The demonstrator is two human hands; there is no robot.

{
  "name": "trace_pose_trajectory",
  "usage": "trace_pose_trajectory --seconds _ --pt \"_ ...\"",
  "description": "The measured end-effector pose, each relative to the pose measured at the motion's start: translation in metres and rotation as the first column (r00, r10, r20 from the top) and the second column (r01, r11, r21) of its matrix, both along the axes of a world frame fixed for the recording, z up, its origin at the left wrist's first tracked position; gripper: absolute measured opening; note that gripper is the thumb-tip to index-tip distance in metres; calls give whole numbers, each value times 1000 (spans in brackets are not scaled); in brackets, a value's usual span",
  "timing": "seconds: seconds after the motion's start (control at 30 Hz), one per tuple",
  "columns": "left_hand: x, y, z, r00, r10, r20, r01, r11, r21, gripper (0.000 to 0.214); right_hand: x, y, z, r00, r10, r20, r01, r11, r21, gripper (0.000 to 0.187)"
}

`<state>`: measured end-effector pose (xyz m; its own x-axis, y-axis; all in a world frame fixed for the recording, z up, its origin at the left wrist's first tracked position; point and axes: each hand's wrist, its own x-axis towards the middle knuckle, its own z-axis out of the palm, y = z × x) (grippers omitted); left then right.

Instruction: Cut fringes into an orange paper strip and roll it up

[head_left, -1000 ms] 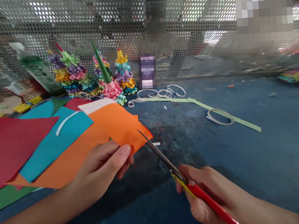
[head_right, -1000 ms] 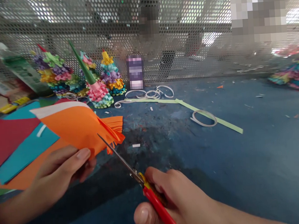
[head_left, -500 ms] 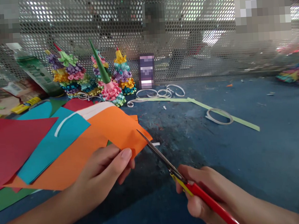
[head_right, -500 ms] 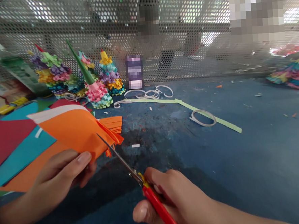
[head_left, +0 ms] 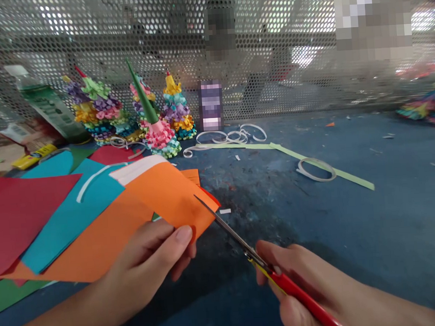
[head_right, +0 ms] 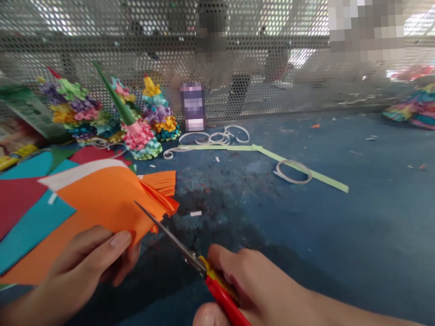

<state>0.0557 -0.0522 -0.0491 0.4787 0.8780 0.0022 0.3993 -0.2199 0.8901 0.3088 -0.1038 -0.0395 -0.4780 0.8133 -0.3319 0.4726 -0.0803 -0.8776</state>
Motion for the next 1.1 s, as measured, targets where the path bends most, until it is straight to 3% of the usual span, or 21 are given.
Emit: trace_pose_trajectory --seconds 0.43,0.57,0.67,0.73,0.83,0.93,1.0,1.1 --pt "-1 -6 0 993 -117 -28 117 993 -13 41 -1 -3 -8 1000 -3 -21 2 999 -34 46" --pt "0 -7 3 989 -120 -82 118 992 -37 42 -6 3 3 998 -23 -50 12 980 -196 38" --pt "-3 -8 1 986 -142 -82 138 989 -55 42 -12 7 9 995 -91 -45 65 914 -401 31" --pt "-7 -8 -4 992 -115 -49 112 992 -65 42 -15 9 10 993 -121 -5 105 879 -465 25" --pt "-13 -8 -10 993 72 95 -64 994 -84 42 -15 8 7 996 -69 64 89 913 -399 18" --pt "-15 -6 -10 944 270 188 -235 954 -188 41 -10 6 3 995 9 102 20 960 -278 18" --pt "-14 -4 -7 930 317 186 -268 931 -249 40 -6 5 2 996 44 79 -26 976 -215 25" --pt "-11 -3 -4 941 292 173 -240 933 -269 40 -5 2 3 997 70 27 -66 987 -144 40"
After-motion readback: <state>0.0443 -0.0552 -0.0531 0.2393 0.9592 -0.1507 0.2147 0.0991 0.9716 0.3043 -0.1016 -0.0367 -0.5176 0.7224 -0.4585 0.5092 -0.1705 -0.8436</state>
